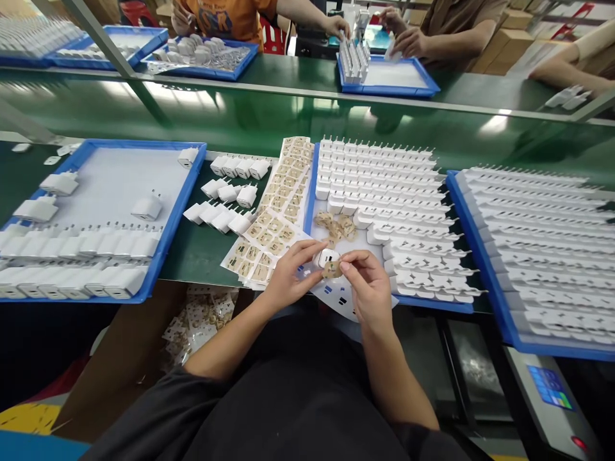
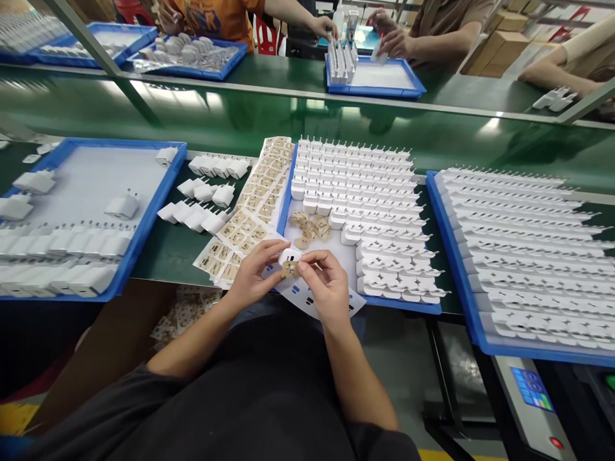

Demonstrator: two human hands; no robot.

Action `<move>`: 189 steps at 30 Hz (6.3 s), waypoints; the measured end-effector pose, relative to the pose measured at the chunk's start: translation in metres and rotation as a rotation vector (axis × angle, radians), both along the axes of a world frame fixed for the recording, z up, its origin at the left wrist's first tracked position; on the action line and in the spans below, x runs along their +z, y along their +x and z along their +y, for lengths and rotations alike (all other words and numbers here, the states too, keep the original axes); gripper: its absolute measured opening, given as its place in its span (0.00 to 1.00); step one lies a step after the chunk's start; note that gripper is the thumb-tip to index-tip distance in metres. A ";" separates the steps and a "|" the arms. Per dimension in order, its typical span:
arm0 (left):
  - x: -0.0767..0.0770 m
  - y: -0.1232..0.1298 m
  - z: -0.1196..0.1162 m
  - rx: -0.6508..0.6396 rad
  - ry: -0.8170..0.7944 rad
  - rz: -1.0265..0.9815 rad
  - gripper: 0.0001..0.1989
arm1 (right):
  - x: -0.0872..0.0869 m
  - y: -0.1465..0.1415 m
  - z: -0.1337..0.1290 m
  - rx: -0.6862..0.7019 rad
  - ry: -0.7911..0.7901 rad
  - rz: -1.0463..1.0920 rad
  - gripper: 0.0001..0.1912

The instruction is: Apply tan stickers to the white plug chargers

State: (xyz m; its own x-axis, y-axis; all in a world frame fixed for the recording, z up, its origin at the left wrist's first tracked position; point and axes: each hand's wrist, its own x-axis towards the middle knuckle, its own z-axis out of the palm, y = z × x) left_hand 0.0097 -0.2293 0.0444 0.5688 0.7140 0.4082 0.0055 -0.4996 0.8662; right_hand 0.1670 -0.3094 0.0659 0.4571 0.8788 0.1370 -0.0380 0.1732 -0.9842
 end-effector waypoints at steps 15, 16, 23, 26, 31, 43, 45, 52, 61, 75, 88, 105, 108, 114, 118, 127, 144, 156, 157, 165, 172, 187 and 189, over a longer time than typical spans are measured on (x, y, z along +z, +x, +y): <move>0.009 0.002 -0.005 0.110 0.133 -0.036 0.19 | 0.010 -0.003 0.000 -0.051 0.018 -0.024 0.03; 0.010 0.002 -0.005 0.110 0.132 -0.035 0.19 | 0.011 -0.004 0.000 -0.047 0.019 -0.016 0.03; 0.011 0.001 -0.006 0.122 0.126 -0.007 0.19 | 0.014 -0.006 -0.001 -0.049 0.000 -0.007 0.04; 0.011 0.001 -0.006 0.119 0.123 -0.013 0.19 | 0.014 -0.007 -0.001 -0.051 0.001 -0.046 0.05; 0.013 0.000 -0.007 0.118 0.128 -0.027 0.19 | 0.013 -0.008 -0.001 -0.055 0.010 -0.043 0.05; 0.013 0.000 -0.008 0.147 0.221 -0.048 0.18 | 0.016 -0.018 -0.002 -0.148 0.042 -0.157 0.04; 0.013 0.000 -0.008 0.148 0.230 -0.069 0.19 | 0.016 -0.019 -0.002 -0.158 0.049 -0.181 0.04; 0.014 -0.002 -0.009 0.148 0.255 -0.070 0.20 | 0.017 -0.021 -0.002 -0.184 0.039 -0.284 0.03; 0.007 -0.002 -0.012 0.184 0.240 -0.173 0.22 | 0.015 -0.018 -0.001 -0.210 0.021 -0.361 0.08; 0.002 0.010 -0.016 0.269 0.448 -0.179 0.21 | 0.005 -0.034 0.002 0.064 0.098 0.216 0.06; -0.002 0.007 -0.012 0.224 0.404 -0.217 0.22 | 0.007 -0.027 0.002 0.106 0.065 0.310 0.07; 0.000 -0.008 -0.009 0.218 -0.113 -0.110 0.20 | 0.005 0.011 0.008 -0.251 0.083 -0.592 0.06; 0.008 -0.022 0.002 0.298 -0.040 -0.057 0.26 | -0.005 0.023 0.020 -0.202 -0.174 -0.880 0.16; 0.031 -0.099 0.048 0.757 0.198 0.210 0.17 | -0.022 0.024 0.032 -0.152 -0.083 -1.069 0.17; 0.045 -0.171 0.084 1.075 -0.001 0.421 0.18 | -0.025 0.023 0.035 -0.125 -0.045 -1.064 0.16; 0.062 -0.205 0.163 1.097 0.021 1.073 0.16 | -0.029 0.027 0.037 -0.082 -0.032 -1.049 0.17; 0.051 -0.117 0.122 0.318 0.278 0.746 0.15 | -0.016 0.028 0.027 0.196 -0.087 -0.968 0.15; 0.041 -0.064 0.109 -0.112 0.070 0.622 0.10 | -0.004 0.038 -0.007 0.108 -0.039 -1.010 0.12; 0.045 -0.064 0.107 -0.165 -0.035 0.603 0.10 | -0.004 0.038 -0.009 0.109 -0.053 -1.030 0.12; 0.059 -0.056 0.090 -0.306 -0.518 0.413 0.16 | 0.018 -0.011 0.007 0.039 0.216 -1.088 0.10; 0.066 -0.049 0.083 -0.394 -0.719 0.324 0.20 | 0.011 -0.029 0.024 0.009 0.313 -1.074 0.08; 0.057 -0.029 0.121 0.073 0.168 0.781 0.04 | -0.010 -0.008 0.006 0.158 0.098 -0.747 0.04; 0.058 -0.003 0.114 0.040 0.341 0.767 0.07 | -0.012 -0.007 0.006 0.177 0.087 -0.721 0.03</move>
